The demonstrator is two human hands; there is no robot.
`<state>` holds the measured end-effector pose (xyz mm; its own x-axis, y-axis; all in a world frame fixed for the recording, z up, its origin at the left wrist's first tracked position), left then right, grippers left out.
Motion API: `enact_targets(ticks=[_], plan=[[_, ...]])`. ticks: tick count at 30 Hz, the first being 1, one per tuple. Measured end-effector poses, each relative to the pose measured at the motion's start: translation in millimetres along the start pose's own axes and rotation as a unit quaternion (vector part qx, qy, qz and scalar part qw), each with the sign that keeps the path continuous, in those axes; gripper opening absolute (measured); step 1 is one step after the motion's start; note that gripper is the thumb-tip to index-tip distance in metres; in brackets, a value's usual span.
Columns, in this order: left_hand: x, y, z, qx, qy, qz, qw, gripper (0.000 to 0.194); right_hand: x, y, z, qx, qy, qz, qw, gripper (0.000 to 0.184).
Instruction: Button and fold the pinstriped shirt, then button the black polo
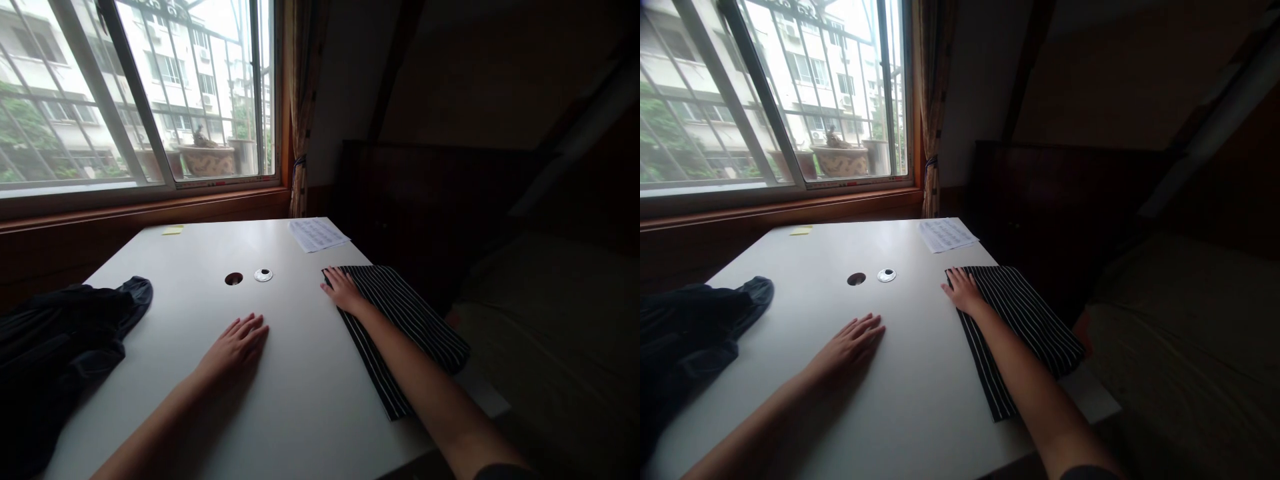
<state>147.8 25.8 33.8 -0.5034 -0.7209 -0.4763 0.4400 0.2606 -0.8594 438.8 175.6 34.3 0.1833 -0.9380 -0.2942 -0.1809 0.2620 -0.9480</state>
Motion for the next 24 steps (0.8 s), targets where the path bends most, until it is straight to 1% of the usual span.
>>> enact_targets(ticks=[2, 5, 10, 12, 14, 16, 18, 19, 21, 23, 24], plan=[[0.5, 0.0, 0.1, 0.001, 0.003, 0.001, 1.0, 0.046, 8.7, -3.6, 15.1, -0.005, 0.023, -0.003, 1.0, 0.07], [0.8, 0.4, 0.1, -0.003, 0.005, 0.0, 1.0, 0.045, 31.0, -13.5, 47.4, 0.002, 0.07, -0.008, 0.998, 0.076], [0.6, 1.9, -0.4, -0.006, 0.001, -0.01, 1.0, 0.045, 87.1, -35.9, 110.0, 0.036, 0.132, -0.018, 0.99, 0.081], [0.7, 1.7, -1.0, -0.001, 0.0, -0.005, 1.0, 0.046, 112.9, -45.0, 135.8, 0.067, 0.148, -0.002, 0.987, 0.083], [1.1, 1.9, -1.8, 0.003, 0.003, 0.001, 1.0, 0.046, 139.8, -52.3, 161.0, 0.078, 0.169, 0.03, 0.982, 0.082], [1.7, 2.6, -2.5, 0.003, 0.006, 0.005, 1.0, 0.046, 166.9, -55.7, 182.3, 0.055, 0.19, 0.068, 0.978, 0.08], [2.1, 3.0, -3.0, 0.002, 0.009, 0.007, 1.0, 0.046, 193.2, -52.9, 200.5, 0.022, 0.222, 0.084, 0.971, 0.081], [2.2, 3.1, -3.0, 0.002, 0.009, 0.007, 1.0, 0.046, 204.5, -52.1, 206.8, 0.014, 0.234, 0.093, 0.968, 0.083], [2.2, 3.4, -2.7, -0.001, 0.007, 0.002, 1.0, 0.046, 219.6, -55.6, 209.2, 0.016, 0.231, 0.119, 0.966, 0.08], [2.0, 3.4, -2.0, -0.003, 0.005, -0.004, 1.0, 0.046, 223.9, -66.2, 199.3, 0.042, 0.211, 0.146, 0.966, 0.077], [1.9, 3.2, -1.7, -0.003, 0.004, -0.005, 1.0, 0.046, 221.8, -73.2, 190.1, 0.06, 0.202, 0.155, 0.965, 0.077]])
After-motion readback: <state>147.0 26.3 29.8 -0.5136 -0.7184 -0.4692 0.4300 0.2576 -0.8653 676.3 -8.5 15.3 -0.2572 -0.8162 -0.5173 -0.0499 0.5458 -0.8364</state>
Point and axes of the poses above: each hand's wrist, its own x-axis away from the middle knuckle, its own y-axis out of the palm, z = x × y, the point moved 9 cm from there along -x, towards the middle knuckle, and after that the axes turned 13 degrees about z, right-handed, at the moved point
